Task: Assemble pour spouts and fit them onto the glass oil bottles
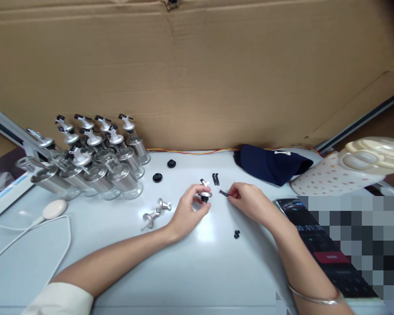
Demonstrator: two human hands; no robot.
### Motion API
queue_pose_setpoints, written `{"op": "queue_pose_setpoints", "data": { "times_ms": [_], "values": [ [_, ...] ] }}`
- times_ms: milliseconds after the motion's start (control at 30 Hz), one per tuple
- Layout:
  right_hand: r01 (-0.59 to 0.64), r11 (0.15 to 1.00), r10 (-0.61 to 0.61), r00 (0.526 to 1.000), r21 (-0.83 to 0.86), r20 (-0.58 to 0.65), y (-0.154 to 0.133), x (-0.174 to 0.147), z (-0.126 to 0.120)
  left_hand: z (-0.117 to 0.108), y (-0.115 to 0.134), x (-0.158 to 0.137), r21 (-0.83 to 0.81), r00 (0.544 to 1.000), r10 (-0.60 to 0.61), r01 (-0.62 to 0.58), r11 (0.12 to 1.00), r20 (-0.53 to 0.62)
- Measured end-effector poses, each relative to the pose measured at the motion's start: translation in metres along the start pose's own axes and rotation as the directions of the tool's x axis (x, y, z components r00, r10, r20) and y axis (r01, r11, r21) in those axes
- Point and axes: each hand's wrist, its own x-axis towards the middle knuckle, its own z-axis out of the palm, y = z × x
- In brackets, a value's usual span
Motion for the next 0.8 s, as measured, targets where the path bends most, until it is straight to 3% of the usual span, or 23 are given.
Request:
{"op": "queue_pose_setpoints", "data": {
  "times_ms": [167, 267, 400, 500, 633, 800],
  "values": [
    [0.012, 0.999, -0.008, 0.997, 0.052, -0.081, -0.009, 0.001, -0.004, 0.002, -0.002, 0.000, -0.077, 0.998, -0.066, 0.064, 0.995, -0.016],
    [0.040, 0.979, -0.009, 0.988, 0.199, -0.155, -0.015, 0.002, -0.007, 0.003, -0.002, -0.001, -0.147, 0.998, -0.062, 0.059, 0.987, -0.013],
    [0.128, 0.836, 0.046, 0.952, 0.533, -0.301, -0.021, 0.000, -0.006, 0.004, -0.001, -0.002, -0.207, 0.995, -0.101, 0.103, 0.973, 0.021],
    [0.166, 0.731, 0.071, 0.946, 0.662, -0.315, -0.027, -0.003, -0.004, 0.004, -0.002, -0.001, -0.227, 0.994, -0.108, 0.112, 0.968, 0.030],
    [0.203, 0.661, 0.055, 0.947, 0.723, -0.316, -0.034, -0.005, 0.001, 0.004, -0.002, -0.001, -0.251, 0.994, -0.109, 0.112, 0.961, 0.023],
    [0.211, 0.670, 0.007, 0.957, 0.712, -0.291, -0.038, -0.007, 0.003, 0.004, -0.002, -0.001, -0.232, 0.994, -0.103, 0.105, 0.967, 0.022]
  ]
}}
